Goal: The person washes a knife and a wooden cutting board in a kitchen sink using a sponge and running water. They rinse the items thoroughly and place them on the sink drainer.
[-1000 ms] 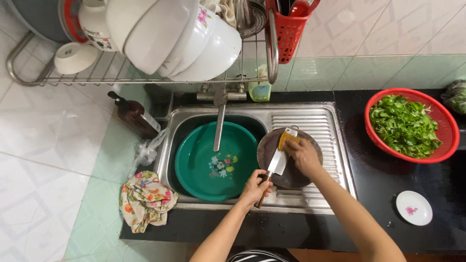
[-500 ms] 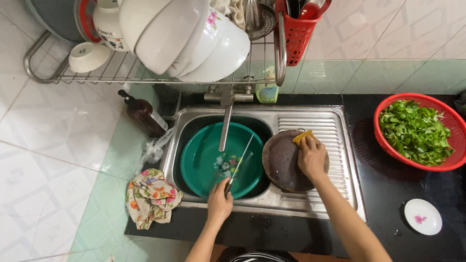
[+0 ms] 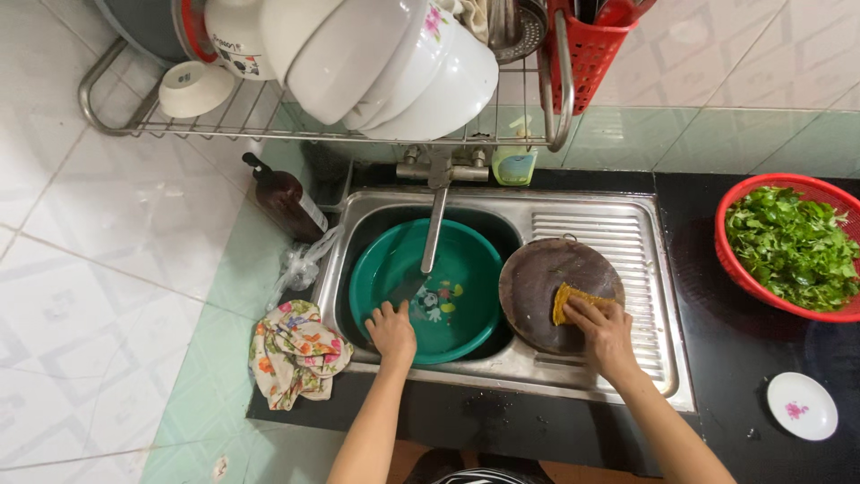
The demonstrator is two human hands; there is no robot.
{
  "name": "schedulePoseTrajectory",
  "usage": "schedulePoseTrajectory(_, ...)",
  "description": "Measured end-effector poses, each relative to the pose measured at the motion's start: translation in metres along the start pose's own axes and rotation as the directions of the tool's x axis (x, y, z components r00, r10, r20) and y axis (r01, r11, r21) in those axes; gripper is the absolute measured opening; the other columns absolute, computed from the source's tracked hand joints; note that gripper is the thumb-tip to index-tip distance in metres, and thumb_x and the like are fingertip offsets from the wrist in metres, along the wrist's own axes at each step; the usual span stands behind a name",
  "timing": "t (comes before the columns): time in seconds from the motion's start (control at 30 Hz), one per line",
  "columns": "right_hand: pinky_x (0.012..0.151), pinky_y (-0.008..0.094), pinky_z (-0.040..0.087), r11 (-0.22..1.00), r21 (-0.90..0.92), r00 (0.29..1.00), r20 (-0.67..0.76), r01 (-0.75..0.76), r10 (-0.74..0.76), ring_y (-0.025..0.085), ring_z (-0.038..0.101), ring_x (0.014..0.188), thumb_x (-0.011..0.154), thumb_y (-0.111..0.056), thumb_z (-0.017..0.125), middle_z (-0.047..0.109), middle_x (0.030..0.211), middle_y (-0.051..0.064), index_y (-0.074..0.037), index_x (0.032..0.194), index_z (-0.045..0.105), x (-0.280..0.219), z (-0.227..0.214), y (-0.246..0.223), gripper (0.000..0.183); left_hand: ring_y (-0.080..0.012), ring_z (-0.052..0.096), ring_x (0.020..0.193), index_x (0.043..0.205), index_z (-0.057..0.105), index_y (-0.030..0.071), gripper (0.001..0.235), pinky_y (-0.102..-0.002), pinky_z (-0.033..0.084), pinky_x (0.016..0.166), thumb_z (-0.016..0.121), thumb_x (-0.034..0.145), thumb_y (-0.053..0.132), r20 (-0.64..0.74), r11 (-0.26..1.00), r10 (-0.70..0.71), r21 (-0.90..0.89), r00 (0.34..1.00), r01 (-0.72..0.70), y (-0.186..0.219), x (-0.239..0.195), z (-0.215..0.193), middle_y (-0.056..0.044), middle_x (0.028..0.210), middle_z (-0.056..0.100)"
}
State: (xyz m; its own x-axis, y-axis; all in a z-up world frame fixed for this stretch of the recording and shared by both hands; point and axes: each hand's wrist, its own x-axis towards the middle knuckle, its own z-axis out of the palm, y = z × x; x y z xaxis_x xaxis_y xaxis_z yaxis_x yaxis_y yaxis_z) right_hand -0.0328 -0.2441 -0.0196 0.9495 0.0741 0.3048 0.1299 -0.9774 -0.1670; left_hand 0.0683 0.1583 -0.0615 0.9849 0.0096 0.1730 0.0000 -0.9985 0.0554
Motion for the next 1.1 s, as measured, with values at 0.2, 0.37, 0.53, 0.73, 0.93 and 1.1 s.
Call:
schedulePoseTrajectory(0.2, 0.105, 0.047, 0.041, 0.998, 0.026, 0.988, -0.147, -0.049, 0.052, 0.027, 0.054, 0.126, 0.083, 0.002, 0.063, 0.064, 0.140, -0.001, -0.016, 0.125, 0.073, 0.002, 0.016, -0.014, 0.048, -0.0358, 0.057, 0.117, 0.121, 0.072, 0.017, 0.046, -0.050, 0.042, 0.095, 0.070, 0.075, 0.011, -0.054, 0.997, 0.080, -0.006, 0.995, -0.081, -0.007, 0.007, 0.013, -0.014, 0.123, 0.063)
schedulePoseTrajectory(0.37, 0.106, 0.046, 0.040, 0.984, -0.130, 0.989, -0.093, -0.126, 0.114, 0.028, 0.050, 0.135, 0.087, 0.003, 0.057, 0.058, 0.150, 0.000, -0.021, 0.138, 0.065, 0.021, 0.029, 0.012, 0.057, -0.0384, 0.055, 0.120, 0.122, 0.069, 0.008, 0.042, -0.053, 0.039, 0.103, 0.073, 0.086, 0.028, -0.033, 0.846, 0.075, -0.527, 0.997, -0.082, 0.046, 0.007, 0.065, -0.018, 0.124, 0.064)
schedulePoseTrajectory(0.53, 0.103, 0.054, 0.040, 0.896, -0.181, 0.913, -0.134, -0.405, 0.386, 0.036, 0.041, 0.138, 0.085, -0.003, 0.057, 0.044, 0.158, 0.009, -0.020, 0.143, 0.057, 0.055, 0.044, 0.004, 0.060, -0.0376, 0.062, 0.115, 0.122, 0.069, 0.011, 0.043, -0.051, 0.051, 0.095, 0.073, 0.091, 0.041, 0.534, 0.426, -0.405, -0.608, 0.742, 0.670, 0.061, 0.029, 0.102, -0.017, 0.120, 0.066)
schedulePoseTrajectory(0.73, 0.102, 0.043, 0.046, 0.988, 0.113, 0.988, -0.100, -0.103, 0.115, 0.034, 0.051, 0.142, 0.074, 0.019, 0.048, 0.050, 0.163, 0.003, -0.020, 0.147, 0.059, 0.019, 0.036, -0.065, 0.083, -0.0279, 0.075, 0.097, 0.103, 0.069, -0.002, 0.029, -0.037, 0.065, 0.086, 0.062, 0.106, 0.027, 0.662, -0.591, 0.490, -0.227, 0.568, 0.774, 0.085, 0.054, 0.074, -0.018, 0.104, 0.074)
schedulePoseTrajectory(0.93, 0.116, 0.059, 0.031, 0.971, 0.017, 0.971, 0.031, 0.238, -0.238, 0.035, 0.040, 0.146, 0.079, -0.005, 0.066, 0.058, 0.143, 0.003, -0.023, 0.140, 0.064, 0.028, 0.024, -0.046, 0.063, -0.0278, 0.076, 0.095, 0.110, 0.071, -0.004, 0.029, -0.039, 0.065, 0.083, 0.061, 0.099, 0.021, 0.519, -0.003, 0.643, -0.733, 0.562, 0.681, 0.176, 0.074, -0.010, -0.016, 0.105, 0.075)
schedulePoseTrajectory(1.1, 0.117, 0.063, 0.023, 0.999, -0.045, 0.997, 0.074, -0.011, 0.014, 0.039, 0.025, 0.152, 0.091, -0.022, 0.059, 0.042, 0.159, 0.014, -0.019, 0.142, 0.056, 0.078, 0.048, -0.022, 0.051, -0.0342, 0.065, 0.118, 0.140, 0.065, 0.006, 0.057, -0.055, 0.052, 0.097, 0.066, 0.087, 0.027, 0.260, 0.522, 0.601, -0.844, 0.755, -0.125, 0.208, 0.062, -0.067, -0.018, 0.128, 0.068)
